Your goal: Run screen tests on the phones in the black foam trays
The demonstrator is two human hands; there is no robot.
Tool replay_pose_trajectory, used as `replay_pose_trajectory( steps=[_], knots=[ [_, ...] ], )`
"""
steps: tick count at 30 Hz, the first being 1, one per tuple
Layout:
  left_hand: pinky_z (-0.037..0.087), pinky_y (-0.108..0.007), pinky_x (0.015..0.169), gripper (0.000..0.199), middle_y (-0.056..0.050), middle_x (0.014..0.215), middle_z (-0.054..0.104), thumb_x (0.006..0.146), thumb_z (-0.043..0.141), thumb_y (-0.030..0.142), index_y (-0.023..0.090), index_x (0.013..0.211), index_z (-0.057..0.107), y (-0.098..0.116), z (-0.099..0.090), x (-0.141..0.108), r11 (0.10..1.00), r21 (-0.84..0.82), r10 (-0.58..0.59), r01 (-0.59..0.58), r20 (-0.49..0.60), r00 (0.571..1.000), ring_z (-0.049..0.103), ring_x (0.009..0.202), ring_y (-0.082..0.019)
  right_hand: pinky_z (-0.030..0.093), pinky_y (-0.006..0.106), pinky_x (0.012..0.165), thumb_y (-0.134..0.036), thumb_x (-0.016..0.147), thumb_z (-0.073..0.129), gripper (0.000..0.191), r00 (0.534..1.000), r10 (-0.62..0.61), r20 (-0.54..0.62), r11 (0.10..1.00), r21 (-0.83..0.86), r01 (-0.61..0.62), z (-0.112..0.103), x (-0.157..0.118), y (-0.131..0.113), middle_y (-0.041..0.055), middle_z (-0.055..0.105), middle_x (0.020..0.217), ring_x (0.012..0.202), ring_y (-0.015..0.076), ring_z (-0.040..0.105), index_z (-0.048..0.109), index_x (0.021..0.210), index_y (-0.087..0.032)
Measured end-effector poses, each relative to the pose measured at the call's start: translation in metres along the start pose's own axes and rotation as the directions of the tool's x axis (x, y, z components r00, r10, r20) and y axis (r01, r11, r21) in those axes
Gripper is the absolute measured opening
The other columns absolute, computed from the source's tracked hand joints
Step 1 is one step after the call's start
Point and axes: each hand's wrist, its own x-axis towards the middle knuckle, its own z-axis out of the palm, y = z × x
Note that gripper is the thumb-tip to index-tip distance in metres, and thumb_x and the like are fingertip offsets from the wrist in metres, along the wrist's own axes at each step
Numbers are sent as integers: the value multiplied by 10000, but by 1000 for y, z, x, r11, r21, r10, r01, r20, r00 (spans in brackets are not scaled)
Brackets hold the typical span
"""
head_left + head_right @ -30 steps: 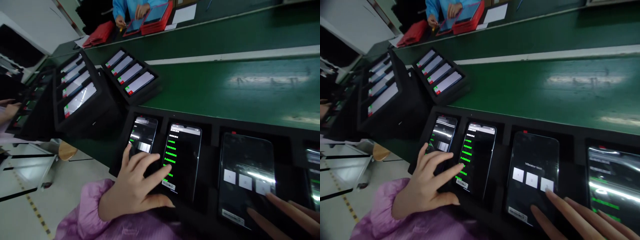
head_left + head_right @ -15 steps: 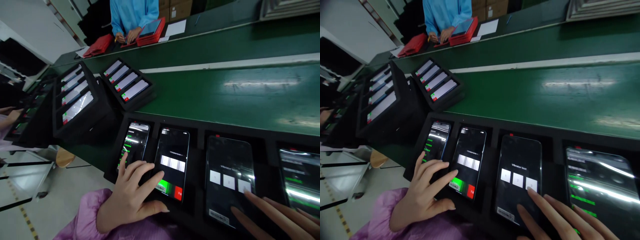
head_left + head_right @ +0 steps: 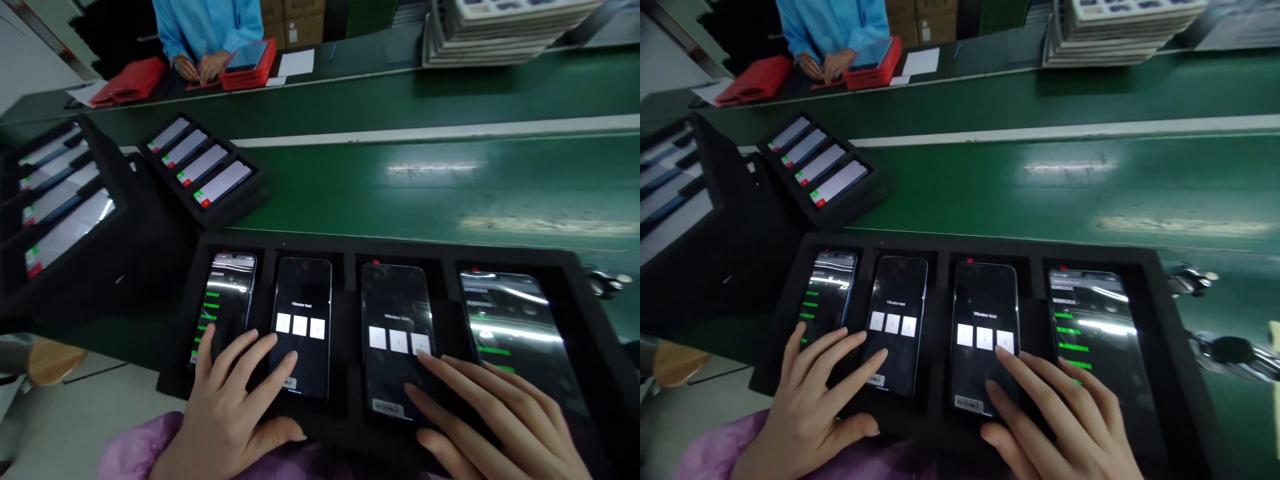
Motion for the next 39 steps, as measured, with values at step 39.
replay_pose_trajectory(
  steps=[39],
  knots=[
    [128,-596,1438,378,-114,1313,765,1099,655,486,249,1358,795,-17,0,-2,988,21,149,-150,48,988,644,1321,-304,487,586,1047,-455,1181,428,441,939,343,32,876,-372,-307,-57,31,89,138,597,1604,1386,394,569,778,1358,-254]
  ],
)
